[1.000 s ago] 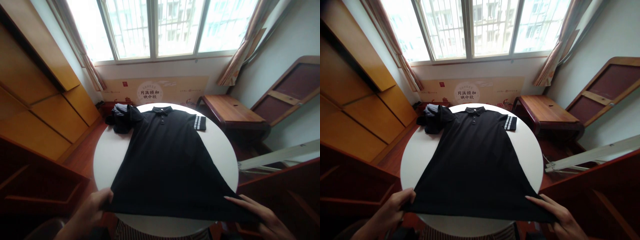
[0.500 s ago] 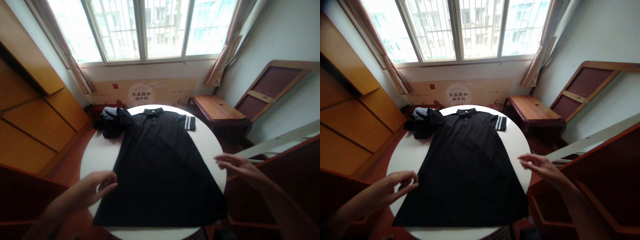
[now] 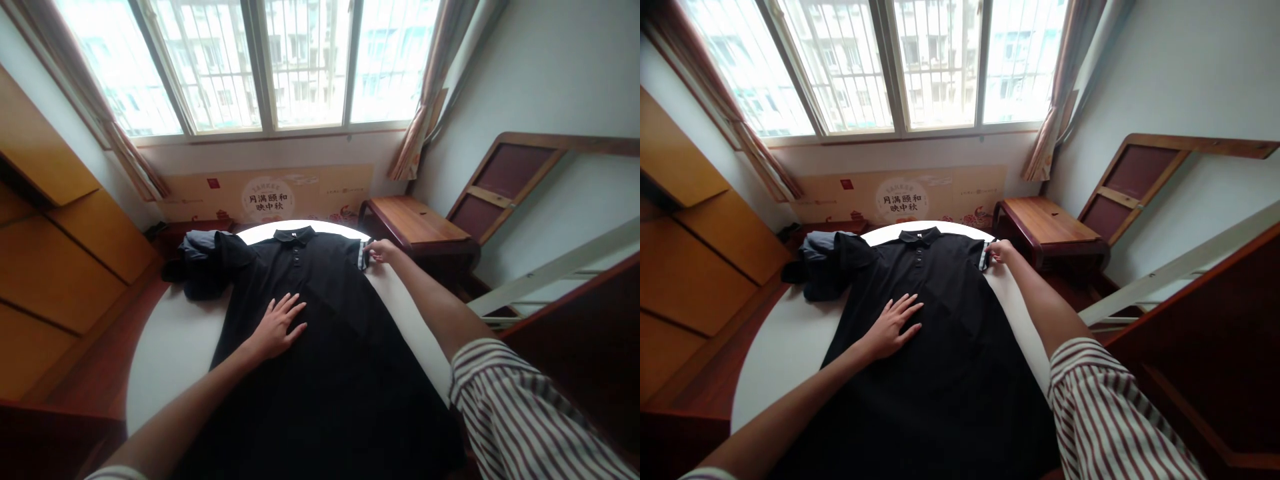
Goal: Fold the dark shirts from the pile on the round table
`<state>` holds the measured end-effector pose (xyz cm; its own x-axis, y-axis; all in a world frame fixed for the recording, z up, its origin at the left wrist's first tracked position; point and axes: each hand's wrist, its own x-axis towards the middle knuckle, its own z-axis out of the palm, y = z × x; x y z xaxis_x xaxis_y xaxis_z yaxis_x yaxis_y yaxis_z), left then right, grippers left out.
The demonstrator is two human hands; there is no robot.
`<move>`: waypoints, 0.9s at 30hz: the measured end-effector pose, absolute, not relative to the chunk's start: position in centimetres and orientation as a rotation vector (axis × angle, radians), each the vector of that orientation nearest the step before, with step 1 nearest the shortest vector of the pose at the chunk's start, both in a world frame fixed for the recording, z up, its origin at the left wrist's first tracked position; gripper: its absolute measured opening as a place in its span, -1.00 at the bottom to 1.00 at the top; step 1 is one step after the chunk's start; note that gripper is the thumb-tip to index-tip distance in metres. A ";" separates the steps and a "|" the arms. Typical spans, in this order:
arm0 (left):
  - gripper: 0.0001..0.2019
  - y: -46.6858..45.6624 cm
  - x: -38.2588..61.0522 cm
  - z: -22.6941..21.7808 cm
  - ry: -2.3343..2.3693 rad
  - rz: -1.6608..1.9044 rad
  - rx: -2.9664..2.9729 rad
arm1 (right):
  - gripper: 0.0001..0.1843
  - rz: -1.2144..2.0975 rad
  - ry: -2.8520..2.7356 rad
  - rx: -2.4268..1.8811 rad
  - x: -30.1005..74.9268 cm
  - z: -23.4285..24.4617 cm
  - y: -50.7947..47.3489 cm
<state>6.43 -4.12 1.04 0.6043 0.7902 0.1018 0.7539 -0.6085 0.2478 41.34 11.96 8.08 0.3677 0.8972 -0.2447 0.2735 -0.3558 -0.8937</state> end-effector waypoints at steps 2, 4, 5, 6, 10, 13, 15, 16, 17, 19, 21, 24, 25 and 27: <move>-0.44 -4.2 6.3 0.9 1.281 0.319 2.646 | -0.60 0.986 -1.026 -1.914 41.1 8.0 12.8; -0.44 -4.2 6.3 0.9 1.275 0.326 2.646 | -0.62 0.949 -1.049 -1.949 41.0 8.3 13.2; -0.44 -4.2 6.3 1.0 1.275 0.322 2.645 | -0.61 0.916 -1.079 -1.944 41.0 8.6 13.4; -0.44 -4.2 6.3 1.0 1.277 0.315 2.644 | -0.60 0.877 -1.117 -1.927 41.0 9.0 13.4; -0.44 -4.2 6.4 1.1 1.292 0.299 2.645 | -0.49 0.788 -1.329 -1.797 40.4 10.7 13.3; -0.44 -4.3 6.4 1.0 1.297 0.302 2.651 | -0.55 0.865 -1.500 -1.727 39.3 11.0 13.3; -0.44 -4.3 6.4 0.9 1.304 0.307 2.659 | -0.68 0.888 -1.563 -1.725 38.9 10.5 13.6; -0.44 -4.3 6.5 0.9 1.308 0.310 2.662 | -0.73 0.874 -1.572 -1.739 38.8 10.1 13.9; -0.44 -4.4 6.5 0.9 1.310 0.311 2.664 | -0.76 0.849 -1.567 -1.761 38.7 9.6 14.3; -0.44 -4.4 6.5 0.9 1.311 0.313 2.665 | -0.76 0.796 -1.537 -1.819 38.8 8.6 15.3; -0.44 -4.3 6.5 0.9 1.308 0.316 2.666 | -0.74 0.771 -1.516 -1.874 38.6 7.6 16.5; -0.45 -4.2 6.5 1.0 1.303 0.324 2.668 | -0.70 0.783 -1.526 -1.932 37.7 6.5 18.6; -0.45 -4.2 6.5 1.0 1.301 0.327 2.667 | -0.70 0.784 -1.537 -1.947 37.2 6.2 19.3; -0.45 -4.3 6.5 1.0 1.294 0.335 2.665 | -0.70 0.764 -1.560 -1.972 36.1 5.8 20.7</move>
